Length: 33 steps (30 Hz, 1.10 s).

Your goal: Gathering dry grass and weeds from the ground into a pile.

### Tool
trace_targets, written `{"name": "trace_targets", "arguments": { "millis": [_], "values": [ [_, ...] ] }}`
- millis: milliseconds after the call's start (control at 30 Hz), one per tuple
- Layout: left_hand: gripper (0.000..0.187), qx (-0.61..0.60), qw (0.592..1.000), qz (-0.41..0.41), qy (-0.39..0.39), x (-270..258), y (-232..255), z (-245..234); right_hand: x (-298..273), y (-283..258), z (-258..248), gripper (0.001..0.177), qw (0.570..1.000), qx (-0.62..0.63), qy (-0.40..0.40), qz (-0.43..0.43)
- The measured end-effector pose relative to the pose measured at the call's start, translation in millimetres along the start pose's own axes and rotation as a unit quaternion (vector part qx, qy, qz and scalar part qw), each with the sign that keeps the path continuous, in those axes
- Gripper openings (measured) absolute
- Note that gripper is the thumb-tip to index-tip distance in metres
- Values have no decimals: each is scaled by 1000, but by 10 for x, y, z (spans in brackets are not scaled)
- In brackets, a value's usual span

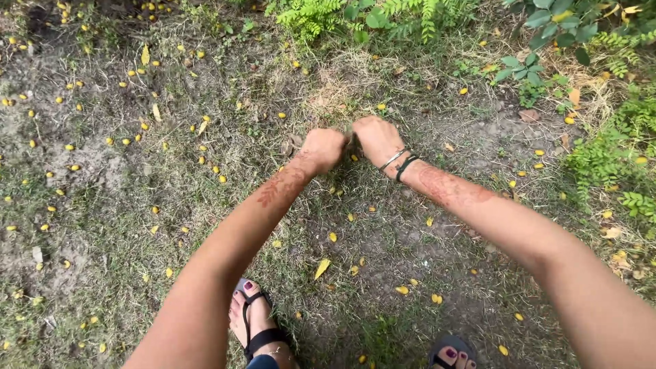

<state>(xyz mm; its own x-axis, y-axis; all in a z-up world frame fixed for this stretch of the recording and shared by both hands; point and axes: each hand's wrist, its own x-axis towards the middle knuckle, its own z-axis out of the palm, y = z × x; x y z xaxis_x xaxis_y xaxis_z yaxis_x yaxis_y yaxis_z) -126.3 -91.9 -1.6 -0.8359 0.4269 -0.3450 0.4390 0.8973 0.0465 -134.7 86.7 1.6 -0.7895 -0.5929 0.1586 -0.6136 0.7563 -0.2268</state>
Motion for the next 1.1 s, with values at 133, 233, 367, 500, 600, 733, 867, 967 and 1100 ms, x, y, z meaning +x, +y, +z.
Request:
{"name": "trace_targets", "arguments": {
  "millis": [133,233,367,500,600,733,867,967,1100],
  "values": [
    [18,-27,999,-18,40,99,-42,103,-87,1,-121,21,999,-34,24,4],
    [18,49,998,-10,37,116,-72,235,-117,4,-48,33,997,-11,-68,26],
    [39,109,993,-31,-28,204,-42,472,-124,109,291,23,997,-60,-42,-3],
    [45,90,994,-56,-34,42,109,228,-123,7,78,19,997,-47,-62,17],
    [64,60,994,-58,-73,-170,284,-98,-159,-117,-15,19,997,-44,-56,30],
    [38,41,998,-43,-17,-6,137,380,-189,-188,-13,18,999,30,-30,20],
    [19,-2,999,-26,47,33,165,325,-151,-143,64,16,998,-31,-25,50],
    [22,-48,997,-43,34,21,254,143,-163,-69,171,9,993,-59,-73,67],
    [21,-73,995,-58,32,-45,319,-44,-204,-51,219,7,996,-53,-51,49]
  ]
}}
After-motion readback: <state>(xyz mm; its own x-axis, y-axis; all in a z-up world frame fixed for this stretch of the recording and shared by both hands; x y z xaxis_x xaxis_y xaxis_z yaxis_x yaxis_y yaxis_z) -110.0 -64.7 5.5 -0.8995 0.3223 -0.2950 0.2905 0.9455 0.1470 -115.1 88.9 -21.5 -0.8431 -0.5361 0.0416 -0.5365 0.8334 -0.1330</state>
